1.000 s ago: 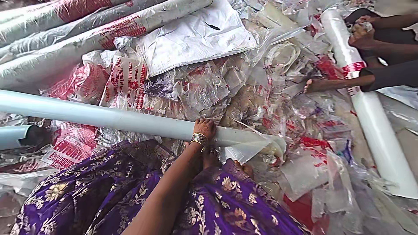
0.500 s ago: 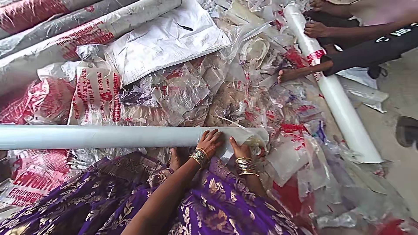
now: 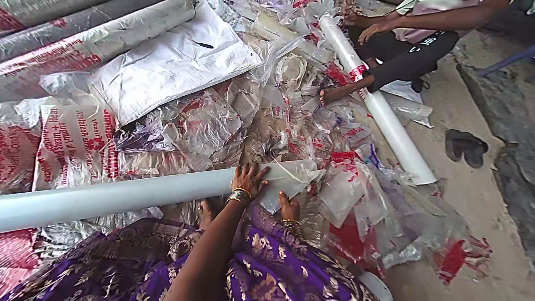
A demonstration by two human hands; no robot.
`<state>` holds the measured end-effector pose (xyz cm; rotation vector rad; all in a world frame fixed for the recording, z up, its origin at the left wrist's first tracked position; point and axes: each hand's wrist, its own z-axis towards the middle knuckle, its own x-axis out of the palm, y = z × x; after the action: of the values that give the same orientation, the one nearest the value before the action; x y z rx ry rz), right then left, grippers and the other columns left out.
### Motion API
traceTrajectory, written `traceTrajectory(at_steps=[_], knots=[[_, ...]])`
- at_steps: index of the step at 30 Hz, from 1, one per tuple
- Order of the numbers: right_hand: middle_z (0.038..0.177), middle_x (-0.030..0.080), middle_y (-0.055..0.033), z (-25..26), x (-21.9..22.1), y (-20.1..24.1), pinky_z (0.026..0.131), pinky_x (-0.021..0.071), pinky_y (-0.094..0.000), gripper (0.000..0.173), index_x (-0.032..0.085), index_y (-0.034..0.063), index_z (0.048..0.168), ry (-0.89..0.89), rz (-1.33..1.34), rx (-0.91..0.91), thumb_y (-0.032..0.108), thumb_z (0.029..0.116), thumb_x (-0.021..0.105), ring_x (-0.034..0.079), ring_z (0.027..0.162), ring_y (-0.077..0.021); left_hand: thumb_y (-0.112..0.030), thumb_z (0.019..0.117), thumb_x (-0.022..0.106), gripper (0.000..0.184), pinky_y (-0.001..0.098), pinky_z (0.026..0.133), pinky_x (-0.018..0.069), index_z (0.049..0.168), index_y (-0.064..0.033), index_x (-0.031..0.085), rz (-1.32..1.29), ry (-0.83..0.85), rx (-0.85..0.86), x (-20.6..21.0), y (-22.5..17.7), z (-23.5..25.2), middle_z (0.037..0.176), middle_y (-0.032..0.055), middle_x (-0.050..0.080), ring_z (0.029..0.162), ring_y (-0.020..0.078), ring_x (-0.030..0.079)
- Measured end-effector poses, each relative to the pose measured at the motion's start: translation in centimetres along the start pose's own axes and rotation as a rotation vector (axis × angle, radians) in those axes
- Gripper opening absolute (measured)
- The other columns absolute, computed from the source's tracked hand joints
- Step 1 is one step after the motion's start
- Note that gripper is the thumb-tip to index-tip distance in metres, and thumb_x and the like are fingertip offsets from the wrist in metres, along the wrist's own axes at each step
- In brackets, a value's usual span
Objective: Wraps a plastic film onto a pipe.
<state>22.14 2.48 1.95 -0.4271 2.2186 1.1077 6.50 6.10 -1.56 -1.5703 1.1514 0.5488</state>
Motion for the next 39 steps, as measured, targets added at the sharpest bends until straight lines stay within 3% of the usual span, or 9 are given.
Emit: traceTrajectory(at_steps=[2,9,12,15,19,21,24,29,39], knots=[[0.081,0.066,-0.0188,-0.6,-0.4,-1.0,0.082,0.047,-0.0477,0.04,0.069,-0.0091,0.086,-0.015,0.029,-0.018,0.024,0.1056,0.059,0.062,0.082,-0.0261,-0.055,0.1082,0.03,0.056,0.0691,0.119,0.0176,0.16,-0.034,0.037,-0.014,0.023,-0.108,-1.3,-0.3,1.5,0.163,0.0148,0.04,0.151,0.0444,0.031],[0.066,0.059,-0.0075,-2.6,-2.5,-3.2,0.07,0.0463,-0.0329,0.037,0.067,-0.0079,0.078,-0.04,0.147,-0.05,0.017,0.1041,0.059,0.055,0.066,-0.0108,-0.038,0.1086,0.043,0.049,0.0738,0.12,0.0018,0.155,-0.0222,0.048,-0.161,-0.123,-0.495,-4.5,1.9,5.9,0.169,0.0126,0.029,0.158,0.0399,0.016],[0.066,0.061,-0.0077,-3.4,-3.5,-5.5,0.07,0.0488,-0.0315,0.035,0.066,-0.0099,0.079,0.009,0.18,-0.065,0.015,0.103,0.058,0.057,0.066,-0.0085,-0.023,0.1045,0.052,0.047,0.0683,0.123,-0.0007,0.15,-0.0106,0.052,-0.074,-0.148,-0.385,-4.9,4.3,6.2,0.169,0.0157,0.027,0.158,0.0391,0.016],[0.061,0.056,-0.0002,-3.4,-3.0,-6.0,0.064,0.0473,-0.0243,0.035,0.063,-0.0057,0.072,0.004,0.265,-0.101,0.012,0.1019,0.056,0.053,0.06,-0.0016,-0.018,0.1036,0.051,0.036,0.0619,0.123,0.0164,0.134,-0.0064,0.066,-0.102,-0.253,-0.234,-4.9,4.4,4.9,0.158,0.0165,0.045,0.151,0.04,0.033],[0.062,0.055,0.0008,-2.6,-3.0,-3.0,0.065,0.0477,-0.0232,0.031,0.062,-0.0047,0.072,-0.009,0.343,-0.207,0.011,0.099,0.059,0.053,0.061,-0.0009,-0.016,0.1079,0.041,0.039,0.0568,0.122,0.0258,0.139,-0.0117,0.063,-0.172,-0.007,-0.029,-4.9,-1.6,0.5,0.157,0.0116,0.048,0.148,0.0343,0.039],[0.065,0.055,-0.0033,-2.3,-3.0,-1.7,0.069,0.0475,-0.0289,0.032,0.062,-0.0071,0.074,-0.011,0.341,-0.215,0.012,0.0997,0.06,0.054,0.065,-0.0061,-0.024,0.1105,0.04,0.043,0.0599,0.125,0.0155,0.151,-0.0187,0.053,-0.171,0.134,0.017,-2.5,-3.2,-1.2,0.166,0.0082,0.036,0.156,0.0333,0.026],[0.063,0.053,-0.0041,-2.6,-2.9,-0.7,0.071,0.0463,-0.033,0.036,0.061,-0.0054,0.071,-0.038,0.314,-0.205,0.014,0.1008,0.059,0.054,0.066,-0.0094,-0.03,0.1094,0.037,0.047,0.0635,0.125,0.0056,0.155,-0.031,0.048,-0.163,0.022,0.084,1.2,-2.2,-1.6,0.169,0.0086,0.029,0.159,0.0357,0.016],[0.067,0.057,-0.0087,-2.7,-3.5,-1.5,0.073,0.0468,-0.0373,0.037,0.063,-0.0073,0.074,-0.059,0.291,-0.105,0.016,0.1027,0.06,0.056,0.069,-0.0139,-0.052,0.1088,0.024,0.053,0.0701,0.121,-0.0054,0.16,-0.0397,0.036,-0.053,0.061,0.039,0.3,-2.1,0.1,0.173,0.005,0.017,0.161,0.0351,0.001],[0.067,0.061,-0.0112,-2.8,-4.5,-1.2,0.071,0.0474,-0.0414,0.039,0.066,-0.0067,0.076,-0.024,0.237,-0.025,0.02,0.1033,0.062,0.058,0.068,-0.0178,-0.061,0.1057,0.028,0.059,0.072,0.12,0.0015,0.162,-0.0411,0.029,0.004,0.04,-0.101,-1.7,-1.8,3.6,0.175,0.0064,0.003,0.159,0.041,-0.004]])
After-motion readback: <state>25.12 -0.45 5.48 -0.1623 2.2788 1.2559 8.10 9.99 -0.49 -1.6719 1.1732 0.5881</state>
